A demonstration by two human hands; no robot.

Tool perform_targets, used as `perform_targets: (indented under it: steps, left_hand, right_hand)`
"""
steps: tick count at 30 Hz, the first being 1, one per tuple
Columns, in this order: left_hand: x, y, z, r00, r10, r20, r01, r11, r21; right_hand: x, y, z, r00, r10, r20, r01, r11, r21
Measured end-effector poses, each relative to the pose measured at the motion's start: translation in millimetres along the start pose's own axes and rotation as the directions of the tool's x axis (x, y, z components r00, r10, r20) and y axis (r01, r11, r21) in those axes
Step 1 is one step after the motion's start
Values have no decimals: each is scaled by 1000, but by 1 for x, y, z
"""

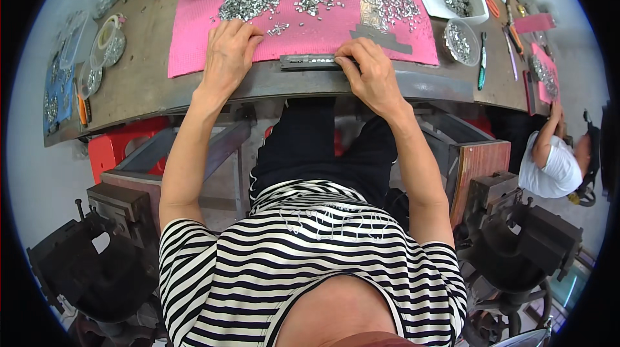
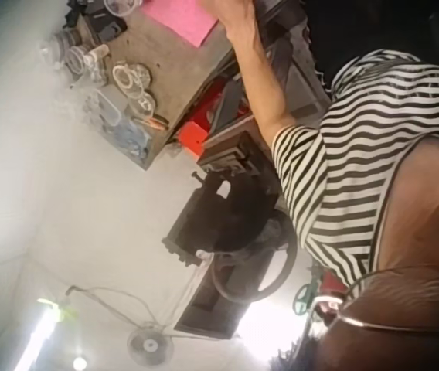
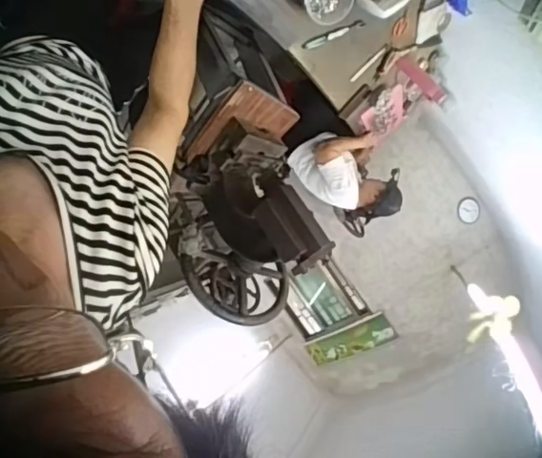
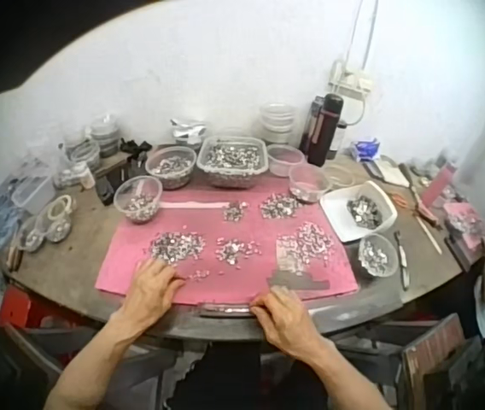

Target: The person assembles small metal pieces into a jig by hand at a workbench, places the jig into a manual press machine, rotates the wheel to press it, and repeats the assembly process.

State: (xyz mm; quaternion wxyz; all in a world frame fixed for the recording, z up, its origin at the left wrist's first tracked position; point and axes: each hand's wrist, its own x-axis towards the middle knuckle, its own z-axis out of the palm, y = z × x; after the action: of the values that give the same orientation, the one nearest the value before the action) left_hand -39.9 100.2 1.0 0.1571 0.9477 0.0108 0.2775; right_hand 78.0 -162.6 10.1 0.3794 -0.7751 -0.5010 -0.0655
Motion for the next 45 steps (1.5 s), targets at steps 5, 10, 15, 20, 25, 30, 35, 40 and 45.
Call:
perform_targets:
  steps: [5,10,15,20,25,30,35,40,45]
  left_hand:
    - [-2,1,4,998,-55,10,55,998,36]
    - [1,31,16,992,-99,-77,74,956,-284]
    - [8,91,35,998,-67,2,60,877,-477]
    - [8,103,52,1000,-20,-22,10,918,-397]
    - [9,103,57,999,4,-47,-20,934,-356]
    - [9,105,60,996,30,-89,-59,939,-340]
    - [6,109,54,996,74,-58,-87,955,-282]
    - [-2,98,52,979,165,-119,-186,963,-195]
    - [-12,81,36,962,256,-92,-260,965,-35]
  right_hand:
    - [0,-4,-3,998,-65,13,66,993,-101]
    - [-9,8,-9,957,257,-137,-224,950,220]
    - [-23,18,-8,914,397,-79,-331,846,418]
    - [-22,20,-6,925,370,-84,-316,875,367]
    - [-23,22,-6,924,365,-111,-295,867,402]
    - [-27,24,-8,918,392,-67,-325,837,441]
    - [-30,24,-7,918,381,-109,-300,848,438]
    - [-30,23,-4,916,386,-109,-292,828,479]
    - [-21,23,-13,946,322,-22,-288,872,397]
